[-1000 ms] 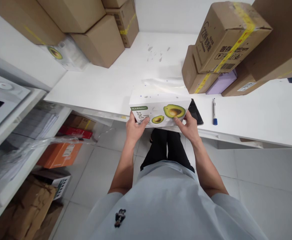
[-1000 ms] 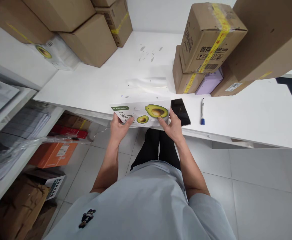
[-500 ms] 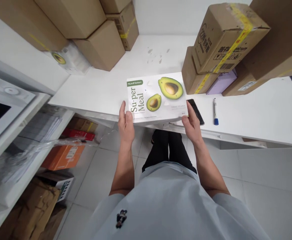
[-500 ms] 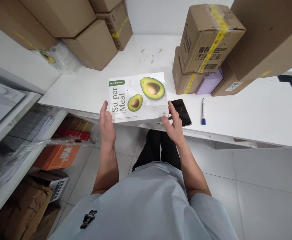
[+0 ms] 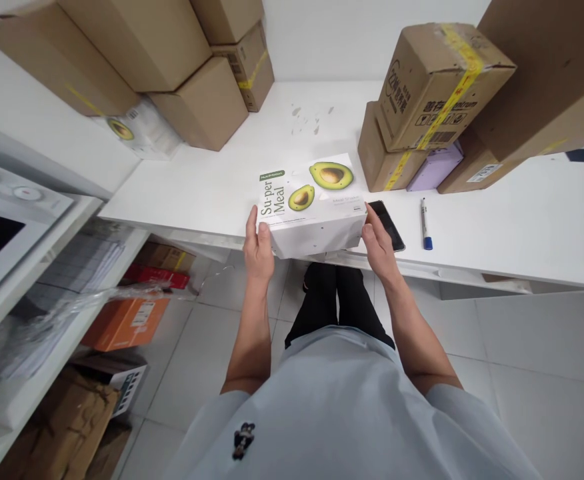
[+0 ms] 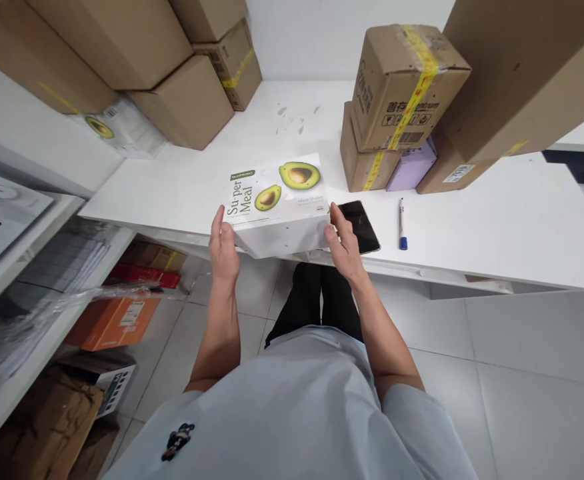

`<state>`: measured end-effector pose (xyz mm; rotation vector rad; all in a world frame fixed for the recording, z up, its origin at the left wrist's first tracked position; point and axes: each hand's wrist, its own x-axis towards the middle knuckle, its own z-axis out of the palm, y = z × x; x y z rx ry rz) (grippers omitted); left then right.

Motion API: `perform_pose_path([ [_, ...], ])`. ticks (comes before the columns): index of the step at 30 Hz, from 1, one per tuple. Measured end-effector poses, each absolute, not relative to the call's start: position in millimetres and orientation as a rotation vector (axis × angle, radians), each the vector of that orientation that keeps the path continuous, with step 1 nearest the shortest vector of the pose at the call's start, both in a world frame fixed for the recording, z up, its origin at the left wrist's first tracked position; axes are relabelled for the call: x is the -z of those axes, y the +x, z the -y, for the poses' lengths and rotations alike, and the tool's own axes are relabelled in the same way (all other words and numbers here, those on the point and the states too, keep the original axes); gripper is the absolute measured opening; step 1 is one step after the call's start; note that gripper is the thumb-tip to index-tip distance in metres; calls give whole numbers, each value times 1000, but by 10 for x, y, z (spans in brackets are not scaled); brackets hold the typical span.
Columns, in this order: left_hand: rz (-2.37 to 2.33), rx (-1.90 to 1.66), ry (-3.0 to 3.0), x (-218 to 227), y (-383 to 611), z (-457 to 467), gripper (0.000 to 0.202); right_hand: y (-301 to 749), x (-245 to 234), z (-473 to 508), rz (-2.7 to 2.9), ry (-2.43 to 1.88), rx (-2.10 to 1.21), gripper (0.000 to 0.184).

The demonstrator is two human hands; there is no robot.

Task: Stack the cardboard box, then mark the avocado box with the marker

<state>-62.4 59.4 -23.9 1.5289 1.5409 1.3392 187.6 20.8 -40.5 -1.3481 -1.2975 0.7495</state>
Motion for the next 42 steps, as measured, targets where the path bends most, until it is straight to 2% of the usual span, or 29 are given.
perform_pose_path([
  [5,-1512,-1363,1450,457,-681,-691,62,1813,531,-231,1419,-1455,-753,76],
  [9,-1294,-1538,1112,598,-774,-801,61,1655,421,-73,1672,-1358,-456,71],
  [13,-1097,-1610,808,675,-797,-836,62,1501,202,69,1852,-1232,-196,75],
  [19,-1014,-1654,729,705,-785,-803,56,1406,139,129,1884,-1199,-83,84],
  [26,-1004,-1516,779,767,-688,-807,62,1323,19,151,1817,-1250,113,85],
  [29,-1052,-1389,834,802,-597,-816,61,1353,-50,69,1826,-1258,160,78],
  [34,-1333,-1307,1002,810,-523,-799,52,1363,-150,-106,1918,-1284,61,67],
  [38,-1479,-1575,1149,617,-505,-645,49,1298,-241,-134,1978,-1217,-67,62],
  [42,-1386,-1953,1807,264,-430,-483,47,1470,-226,-79,1745,-1064,-68,43],
])
